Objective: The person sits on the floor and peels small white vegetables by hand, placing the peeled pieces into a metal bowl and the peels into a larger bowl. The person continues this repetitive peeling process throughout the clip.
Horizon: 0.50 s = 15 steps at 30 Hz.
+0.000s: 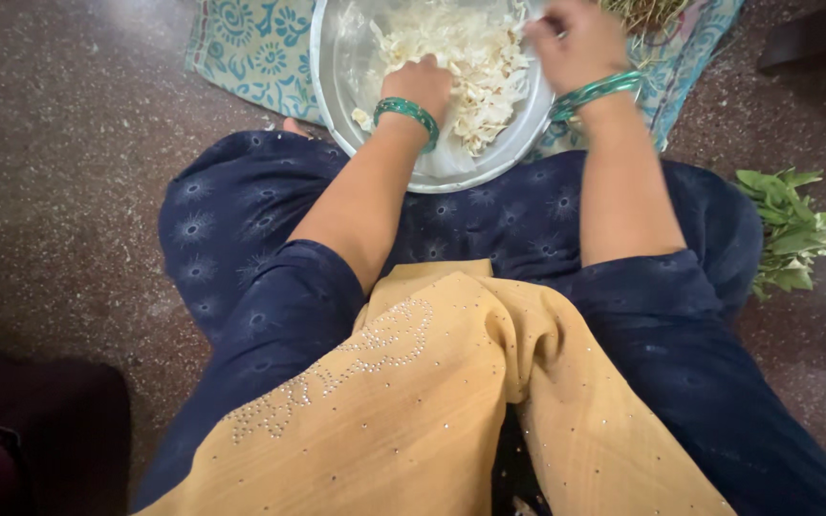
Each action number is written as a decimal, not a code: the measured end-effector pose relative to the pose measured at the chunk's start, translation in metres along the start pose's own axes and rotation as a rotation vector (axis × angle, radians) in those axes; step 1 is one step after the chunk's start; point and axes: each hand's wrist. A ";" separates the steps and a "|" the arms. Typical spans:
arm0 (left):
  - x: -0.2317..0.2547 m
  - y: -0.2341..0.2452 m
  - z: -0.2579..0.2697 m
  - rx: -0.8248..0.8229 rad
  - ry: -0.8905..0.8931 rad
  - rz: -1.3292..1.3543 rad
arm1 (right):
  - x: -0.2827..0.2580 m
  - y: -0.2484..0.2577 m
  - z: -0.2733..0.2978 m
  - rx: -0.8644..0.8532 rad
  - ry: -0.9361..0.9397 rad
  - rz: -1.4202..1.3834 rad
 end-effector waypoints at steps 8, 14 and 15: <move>-0.006 0.007 0.001 0.004 0.099 0.266 | -0.046 -0.049 0.001 -0.258 0.113 0.033; 0.001 0.012 -0.001 -0.054 0.130 0.278 | -0.050 -0.085 0.006 -0.459 0.109 0.321; 0.001 0.013 -0.002 -0.063 0.138 0.277 | -0.049 -0.088 0.005 -0.466 0.127 0.348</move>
Point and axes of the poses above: each hand's wrist, its own z-axis away from the middle knuckle, its own y-axis out of the back of the hand, x = y × z, and after that the axes turned 3 degrees about y, right-handed
